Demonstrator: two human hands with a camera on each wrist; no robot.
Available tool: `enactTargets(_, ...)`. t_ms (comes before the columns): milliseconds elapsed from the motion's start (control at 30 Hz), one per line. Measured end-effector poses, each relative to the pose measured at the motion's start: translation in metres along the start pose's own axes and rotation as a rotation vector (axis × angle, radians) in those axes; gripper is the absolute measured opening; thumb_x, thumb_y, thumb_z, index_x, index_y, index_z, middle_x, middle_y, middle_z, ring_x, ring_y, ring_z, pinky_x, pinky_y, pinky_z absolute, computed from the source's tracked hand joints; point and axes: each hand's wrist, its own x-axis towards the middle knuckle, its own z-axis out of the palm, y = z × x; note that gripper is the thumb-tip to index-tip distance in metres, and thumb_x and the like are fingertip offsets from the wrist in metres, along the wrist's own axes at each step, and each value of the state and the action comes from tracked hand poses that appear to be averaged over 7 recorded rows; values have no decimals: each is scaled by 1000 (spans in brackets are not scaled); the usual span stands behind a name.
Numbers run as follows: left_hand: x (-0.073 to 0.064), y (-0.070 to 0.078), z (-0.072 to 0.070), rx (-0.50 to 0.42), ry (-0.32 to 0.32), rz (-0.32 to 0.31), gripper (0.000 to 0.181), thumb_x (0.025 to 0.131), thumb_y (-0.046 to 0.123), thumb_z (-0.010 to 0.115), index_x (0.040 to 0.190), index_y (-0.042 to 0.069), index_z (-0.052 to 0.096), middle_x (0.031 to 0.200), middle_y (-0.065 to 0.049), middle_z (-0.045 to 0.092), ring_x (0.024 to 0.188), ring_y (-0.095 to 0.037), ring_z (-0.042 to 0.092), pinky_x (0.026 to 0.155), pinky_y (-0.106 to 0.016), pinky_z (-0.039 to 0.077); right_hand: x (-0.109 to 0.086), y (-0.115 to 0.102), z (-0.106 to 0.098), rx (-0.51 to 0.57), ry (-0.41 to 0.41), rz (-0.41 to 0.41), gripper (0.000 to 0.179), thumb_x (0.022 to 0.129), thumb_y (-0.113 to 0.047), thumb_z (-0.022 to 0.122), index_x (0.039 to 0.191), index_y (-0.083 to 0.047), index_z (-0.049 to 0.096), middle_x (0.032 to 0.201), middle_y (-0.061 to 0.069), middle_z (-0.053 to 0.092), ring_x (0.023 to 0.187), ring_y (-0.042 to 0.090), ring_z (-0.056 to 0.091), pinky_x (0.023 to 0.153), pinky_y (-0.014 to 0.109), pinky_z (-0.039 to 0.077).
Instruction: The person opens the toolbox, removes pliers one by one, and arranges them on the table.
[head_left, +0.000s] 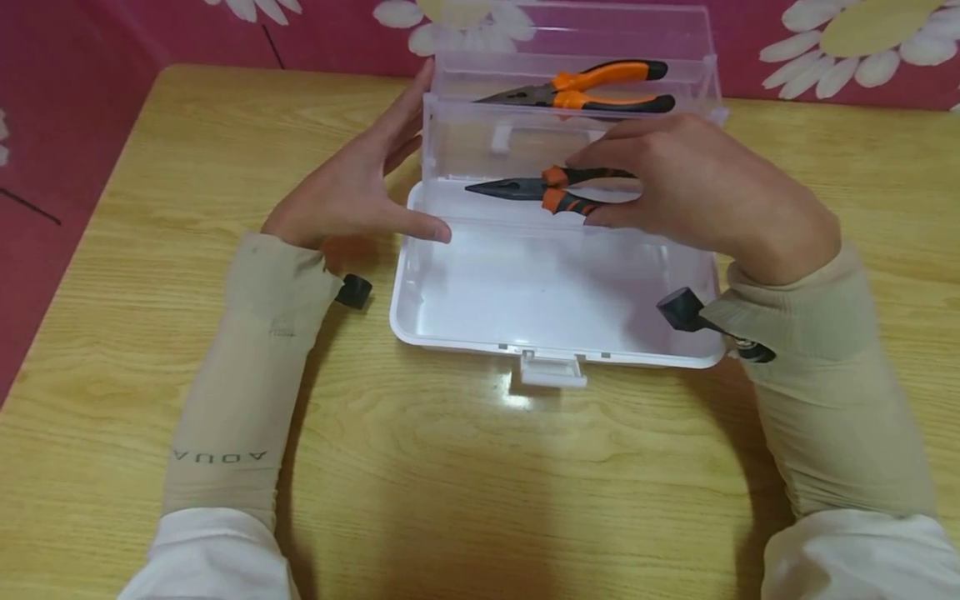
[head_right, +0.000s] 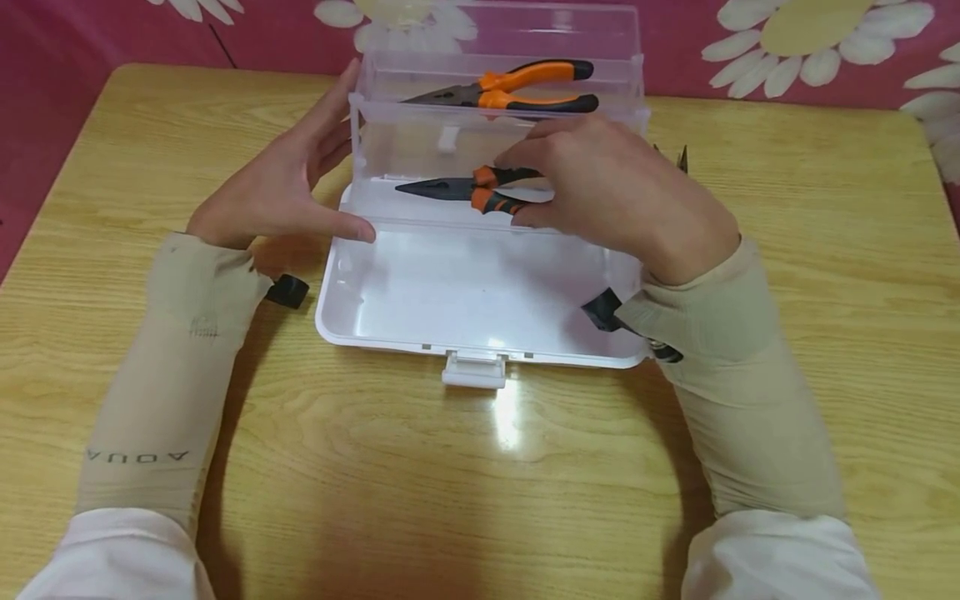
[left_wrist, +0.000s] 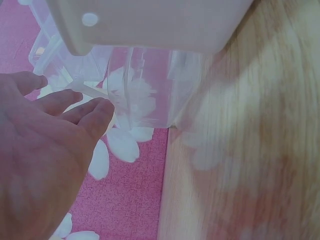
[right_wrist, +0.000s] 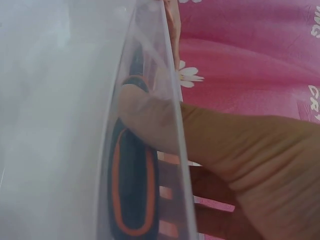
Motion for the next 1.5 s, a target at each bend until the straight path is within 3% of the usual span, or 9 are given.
enactTargets(167, 0, -1, -1, -4, 7, 2, 140, 70, 12, 96, 167, 34, -2, 175, 14, 9, 163, -9, 17, 136, -28, 18, -1, 3, -1, -6, -12, -22, 50, 85, -21, 87, 131, -10, 72, 128, 17, 72, 111, 37, 68, 93, 58, 57)
enactTargets(433, 0, 0, 0, 1, 12, -15, 139, 70, 12, 96, 167, 36, -1, 175, 15, 10, 162, -9, 18, 135, -27, 17, -4, 3, -4, -26, -97, 50, 50, 86, -18, 85, 133, -12, 71, 126, 17, 71, 103, 35, 65, 88, 55, 60)
enactTargets(900, 0, 1, 0, -15, 10, -7, 139, 70, 10, 96, 167, 34, -1, 175, 14, 10, 162, -9, 18, 135, -25, 18, -4, 8, -7, -37, -178, 114, 64, 86, -17, 86, 145, -13, 62, 141, 22, 63, 117, 42, 62, 96, 60, 57)
enactTargets(1067, 0, 1, 1, -15, 8, -12, 139, 71, 10, 96, 167, 35, -1, 175, 14, 10, 162, -9, 18, 135, -25, 18, -6, 10, -6, -58, -168, 69, 60, 87, -19, 84, 143, -11, 63, 140, 22, 63, 113, 42, 64, 93, 60, 58)
enactTargets(1333, 0, 3, 1, -22, 7, -8, 138, 71, 9, 95, 167, 35, -1, 175, 14, 11, 162, -9, 18, 135, -26, 17, -9, 15, -3, -38, -118, -76, 51, 93, -18, 79, 140, -7, 65, 128, 21, 66, 104, 36, 60, 88, 56, 59)
enactTargets(1500, 0, 3, 1, -8, 5, -21, 138, 72, 11, 95, 167, 36, -2, 175, 15, 10, 163, -9, 17, 136, -27, 17, -9, 15, -3, -30, -136, -82, 49, 97, -24, 74, 140, -4, 64, 126, 23, 65, 105, 36, 57, 89, 55, 59)
